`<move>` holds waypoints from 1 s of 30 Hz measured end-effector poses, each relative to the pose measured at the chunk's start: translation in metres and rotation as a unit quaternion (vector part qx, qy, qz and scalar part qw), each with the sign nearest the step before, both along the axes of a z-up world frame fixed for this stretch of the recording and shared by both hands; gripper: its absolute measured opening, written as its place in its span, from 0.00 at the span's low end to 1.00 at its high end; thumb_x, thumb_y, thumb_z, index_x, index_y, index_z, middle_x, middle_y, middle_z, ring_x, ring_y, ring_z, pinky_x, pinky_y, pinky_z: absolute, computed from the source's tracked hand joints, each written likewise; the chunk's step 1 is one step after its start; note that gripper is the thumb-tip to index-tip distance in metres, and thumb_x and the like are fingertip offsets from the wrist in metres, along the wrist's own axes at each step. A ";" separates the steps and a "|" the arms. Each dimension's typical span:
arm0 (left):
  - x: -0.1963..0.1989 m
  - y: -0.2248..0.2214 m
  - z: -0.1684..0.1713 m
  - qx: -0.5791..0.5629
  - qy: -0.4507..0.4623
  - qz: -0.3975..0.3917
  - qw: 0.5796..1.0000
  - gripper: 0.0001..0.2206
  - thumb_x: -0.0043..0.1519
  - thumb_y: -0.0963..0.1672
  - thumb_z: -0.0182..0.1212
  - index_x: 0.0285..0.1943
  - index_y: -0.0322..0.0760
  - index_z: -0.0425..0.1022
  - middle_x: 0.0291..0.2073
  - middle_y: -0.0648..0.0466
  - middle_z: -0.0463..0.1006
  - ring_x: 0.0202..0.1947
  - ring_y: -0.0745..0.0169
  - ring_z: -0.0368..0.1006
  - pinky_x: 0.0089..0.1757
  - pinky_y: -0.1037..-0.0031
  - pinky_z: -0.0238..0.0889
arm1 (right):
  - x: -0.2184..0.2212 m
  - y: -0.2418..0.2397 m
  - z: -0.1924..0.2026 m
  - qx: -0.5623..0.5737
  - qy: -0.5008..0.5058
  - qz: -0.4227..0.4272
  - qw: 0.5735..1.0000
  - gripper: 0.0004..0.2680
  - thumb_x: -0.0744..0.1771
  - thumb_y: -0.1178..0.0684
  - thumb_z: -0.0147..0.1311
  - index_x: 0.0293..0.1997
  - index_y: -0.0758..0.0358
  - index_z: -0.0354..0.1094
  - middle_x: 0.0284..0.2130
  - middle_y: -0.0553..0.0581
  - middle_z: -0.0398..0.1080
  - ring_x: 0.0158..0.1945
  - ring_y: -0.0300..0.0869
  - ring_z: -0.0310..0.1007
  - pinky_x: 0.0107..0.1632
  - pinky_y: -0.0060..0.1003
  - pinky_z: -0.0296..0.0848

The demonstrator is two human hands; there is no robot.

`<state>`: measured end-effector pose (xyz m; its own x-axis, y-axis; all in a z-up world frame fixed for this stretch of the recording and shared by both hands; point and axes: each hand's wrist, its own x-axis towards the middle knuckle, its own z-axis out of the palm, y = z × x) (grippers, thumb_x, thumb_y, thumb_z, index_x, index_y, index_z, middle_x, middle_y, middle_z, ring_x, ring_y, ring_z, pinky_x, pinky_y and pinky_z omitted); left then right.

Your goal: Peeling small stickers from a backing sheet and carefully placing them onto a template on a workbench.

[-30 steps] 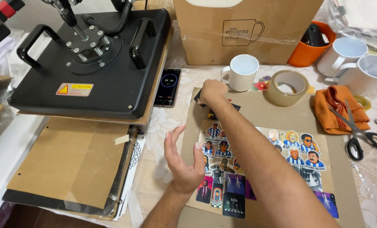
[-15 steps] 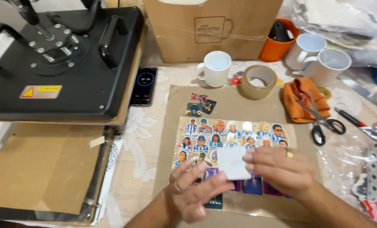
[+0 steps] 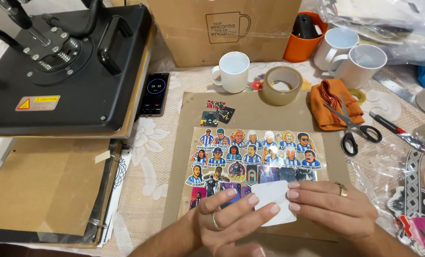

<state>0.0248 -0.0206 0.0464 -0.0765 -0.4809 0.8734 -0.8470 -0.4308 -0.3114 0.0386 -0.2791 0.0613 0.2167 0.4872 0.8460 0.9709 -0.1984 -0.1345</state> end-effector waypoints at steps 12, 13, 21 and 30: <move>0.013 -0.014 0.011 0.015 0.007 -0.008 1.000 0.09 0.71 0.48 0.52 0.57 0.48 0.66 0.44 0.59 0.87 0.45 0.65 0.84 0.54 0.69 0.66 | -0.002 0.001 0.001 0.008 0.031 -0.024 0.999 0.07 0.64 0.56 0.54 0.37 0.70 0.74 0.38 0.63 0.78 0.42 0.49 0.85 0.48 0.35 0.85; 0.014 -0.013 0.011 0.016 0.014 -0.007 1.000 0.09 0.71 0.48 0.52 0.57 0.48 0.66 0.44 0.59 0.87 0.45 0.65 0.84 0.54 0.69 0.66 | -0.002 0.004 -0.005 0.009 0.037 -0.024 0.999 0.07 0.64 0.56 0.54 0.37 0.70 0.74 0.38 0.63 0.78 0.42 0.49 0.85 0.48 0.35 0.85; -0.010 0.001 -0.055 -0.057 0.394 -0.057 0.916 0.49 0.61 0.32 0.71 0.81 0.37 0.30 0.67 0.47 0.72 0.32 0.61 0.78 0.35 0.71 0.75 | -0.038 0.024 -0.063 0.059 0.334 -0.122 0.933 0.03 0.63 0.56 0.58 0.33 0.63 0.75 0.30 0.53 0.78 0.34 0.41 0.81 0.43 0.31 0.78; -0.051 0.039 -0.093 -0.073 0.540 -0.043 0.838 0.48 0.61 0.39 0.71 0.77 0.27 0.29 0.52 0.39 0.80 0.52 0.49 0.80 0.56 0.59 0.73 | -0.039 0.032 -0.110 0.111 0.787 -0.144 0.590 0.14 0.60 0.63 0.67 0.47 0.66 0.69 0.20 0.62 0.78 0.22 0.46 0.75 0.25 0.38 0.69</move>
<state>-0.0262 0.0183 -0.0469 0.7666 -0.3961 0.5053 -0.6311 -0.3201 0.7066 0.0000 -0.2475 -0.0483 0.8651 0.1538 -0.4775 -0.4607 -0.1329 -0.8775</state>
